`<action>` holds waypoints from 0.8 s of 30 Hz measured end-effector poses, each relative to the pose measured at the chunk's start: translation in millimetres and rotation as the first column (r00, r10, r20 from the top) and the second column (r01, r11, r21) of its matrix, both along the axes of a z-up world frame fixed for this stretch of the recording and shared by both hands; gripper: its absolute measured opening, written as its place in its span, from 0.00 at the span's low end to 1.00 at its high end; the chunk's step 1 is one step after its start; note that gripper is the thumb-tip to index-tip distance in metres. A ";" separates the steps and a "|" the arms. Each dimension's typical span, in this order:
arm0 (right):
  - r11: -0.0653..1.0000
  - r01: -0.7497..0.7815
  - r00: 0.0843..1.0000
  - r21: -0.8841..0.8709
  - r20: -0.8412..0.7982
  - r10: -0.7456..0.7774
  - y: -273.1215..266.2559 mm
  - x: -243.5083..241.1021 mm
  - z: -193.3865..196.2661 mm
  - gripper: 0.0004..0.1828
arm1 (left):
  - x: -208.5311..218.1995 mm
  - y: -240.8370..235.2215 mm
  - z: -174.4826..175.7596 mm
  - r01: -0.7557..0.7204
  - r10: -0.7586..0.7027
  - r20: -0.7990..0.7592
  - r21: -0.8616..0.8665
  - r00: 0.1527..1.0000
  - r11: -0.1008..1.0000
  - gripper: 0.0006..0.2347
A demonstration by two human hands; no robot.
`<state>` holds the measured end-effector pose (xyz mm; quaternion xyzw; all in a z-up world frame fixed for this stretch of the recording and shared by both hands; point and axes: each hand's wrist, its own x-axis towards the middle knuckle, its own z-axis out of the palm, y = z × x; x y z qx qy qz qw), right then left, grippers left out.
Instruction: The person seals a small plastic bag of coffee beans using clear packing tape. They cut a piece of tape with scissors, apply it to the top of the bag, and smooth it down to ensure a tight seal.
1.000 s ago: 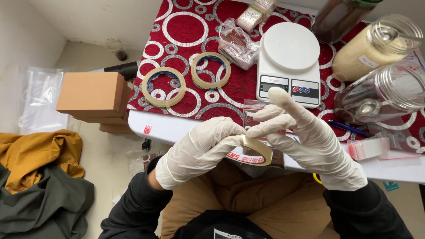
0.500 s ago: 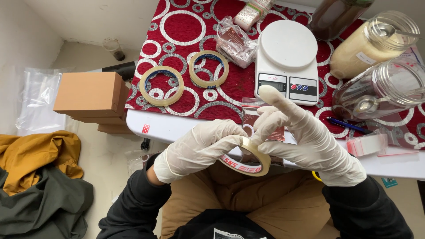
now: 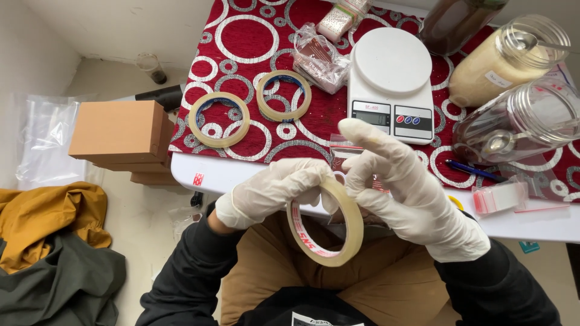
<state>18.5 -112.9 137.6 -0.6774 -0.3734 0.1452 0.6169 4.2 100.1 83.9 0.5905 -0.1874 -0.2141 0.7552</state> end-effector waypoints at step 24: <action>0.910 0.260 0.902 -0.323 0.418 -0.109 56.0 11.3 55.4 0.33 | 65.8 30.3 -5.5 -0.538 0.525 -0.252 0.021 0.813 0.843 0.28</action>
